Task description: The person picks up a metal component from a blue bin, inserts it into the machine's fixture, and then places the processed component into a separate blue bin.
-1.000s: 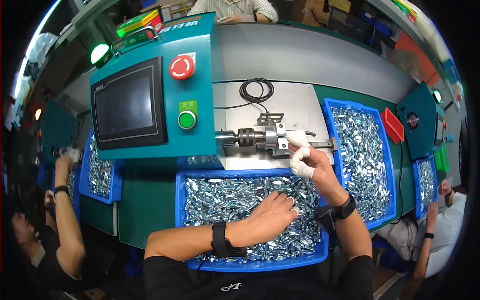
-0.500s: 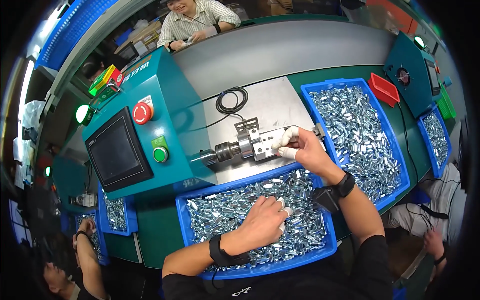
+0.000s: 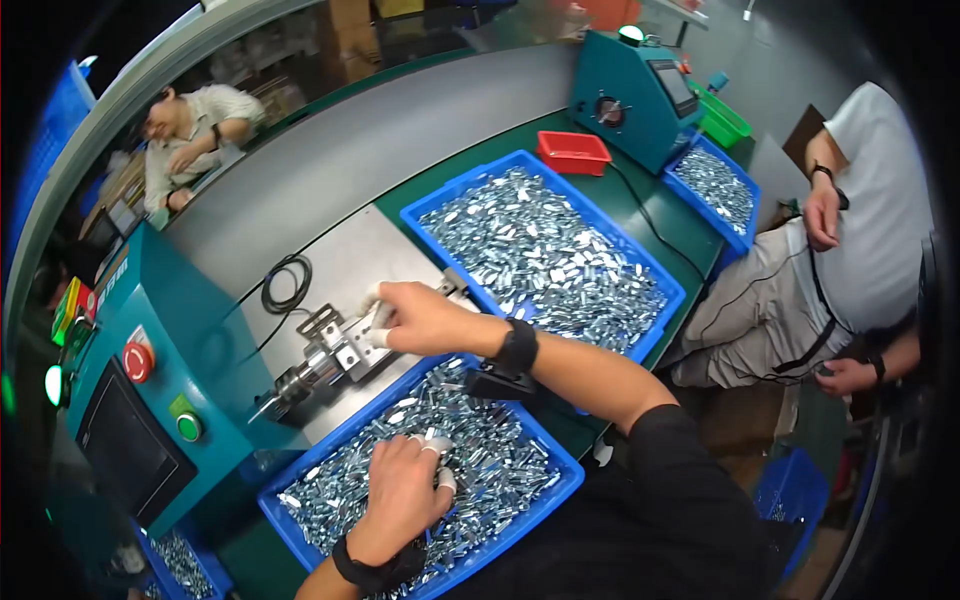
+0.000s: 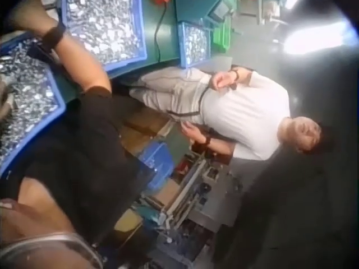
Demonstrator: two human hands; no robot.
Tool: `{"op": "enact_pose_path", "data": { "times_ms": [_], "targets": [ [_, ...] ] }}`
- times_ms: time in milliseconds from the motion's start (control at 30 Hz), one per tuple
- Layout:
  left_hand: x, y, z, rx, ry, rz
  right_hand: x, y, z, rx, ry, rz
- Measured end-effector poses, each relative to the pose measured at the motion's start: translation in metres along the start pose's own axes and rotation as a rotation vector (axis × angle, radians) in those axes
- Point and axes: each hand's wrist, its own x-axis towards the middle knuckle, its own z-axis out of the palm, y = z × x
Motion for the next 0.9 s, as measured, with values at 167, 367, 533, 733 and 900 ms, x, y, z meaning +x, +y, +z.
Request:
{"op": "enact_pose_path", "data": {
  "times_ms": [167,367,533,733,900],
  "targets": [
    [0.008,-0.008,0.002,0.016,0.065,0.026,0.013,-0.015,0.001,-0.262,-0.068,-0.073],
    [-0.001,-0.012,-0.003,0.078,0.086,-0.084,0.015,-0.022,0.024,-0.714,0.085,-0.155],
    [-0.011,-0.008,0.001,0.15,0.046,-0.102,0.014,-0.008,0.039,-0.768,0.169,-0.218],
    [-0.009,-0.016,-0.007,0.054,0.143,-0.178,0.0,-0.001,-0.012,-0.812,0.233,-0.034],
    [0.007,-0.03,-0.026,0.056,0.397,-0.146,-0.039,0.041,-0.122,-1.109,0.386,0.322]
  ]
}}
